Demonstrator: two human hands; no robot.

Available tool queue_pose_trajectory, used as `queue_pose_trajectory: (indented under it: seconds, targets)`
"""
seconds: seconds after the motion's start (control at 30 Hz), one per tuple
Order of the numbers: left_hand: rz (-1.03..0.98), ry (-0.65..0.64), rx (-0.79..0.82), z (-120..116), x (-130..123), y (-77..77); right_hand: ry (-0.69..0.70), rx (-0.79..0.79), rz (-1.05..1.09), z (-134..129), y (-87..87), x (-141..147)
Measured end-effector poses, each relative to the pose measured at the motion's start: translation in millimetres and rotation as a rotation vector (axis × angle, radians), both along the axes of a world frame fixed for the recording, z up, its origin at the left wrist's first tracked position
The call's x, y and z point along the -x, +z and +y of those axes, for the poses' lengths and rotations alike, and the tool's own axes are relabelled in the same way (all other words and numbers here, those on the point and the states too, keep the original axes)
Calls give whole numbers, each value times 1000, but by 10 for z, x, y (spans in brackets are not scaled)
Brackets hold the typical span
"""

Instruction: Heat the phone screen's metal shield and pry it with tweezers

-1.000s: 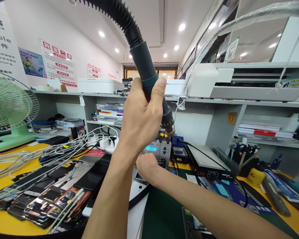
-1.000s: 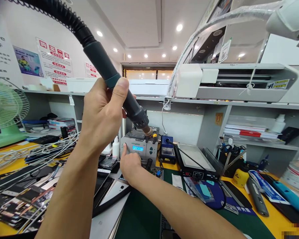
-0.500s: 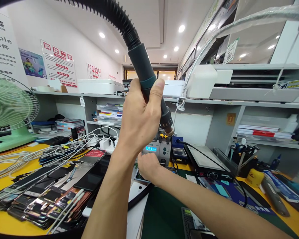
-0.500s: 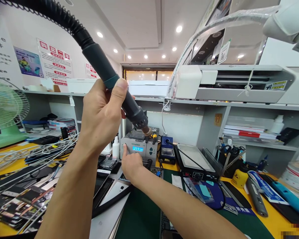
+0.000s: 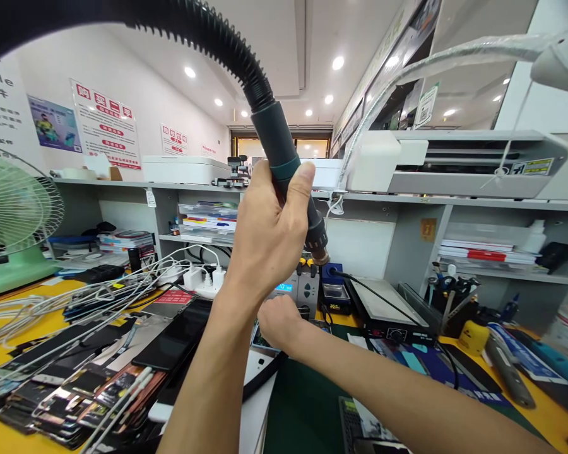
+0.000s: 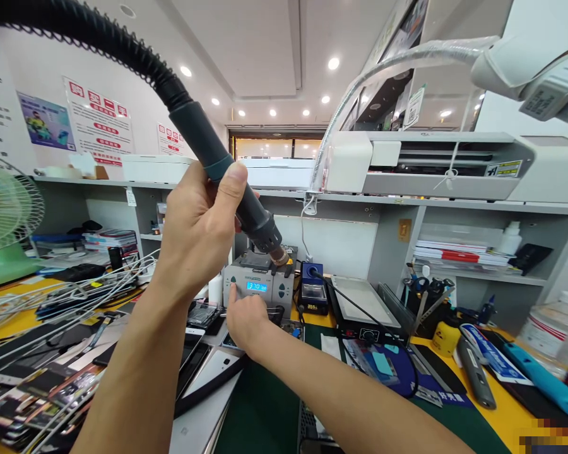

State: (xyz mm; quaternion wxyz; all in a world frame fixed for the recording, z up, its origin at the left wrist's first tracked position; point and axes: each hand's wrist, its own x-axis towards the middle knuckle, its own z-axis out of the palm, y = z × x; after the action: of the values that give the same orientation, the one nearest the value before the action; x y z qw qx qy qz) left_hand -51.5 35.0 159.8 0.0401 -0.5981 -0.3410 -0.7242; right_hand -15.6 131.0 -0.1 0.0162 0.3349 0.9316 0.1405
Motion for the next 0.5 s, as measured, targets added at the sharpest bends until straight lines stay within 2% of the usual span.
queue_pose_trajectory:
  seconds: [0.17, 0.5]
  targets:
    - [-10, 6, 7, -14, 32, 6, -116, 29, -47, -78, 24, 8]
    - [-14, 21, 1, -29, 63, 22, -135, 52, -91, -105, 48, 29]
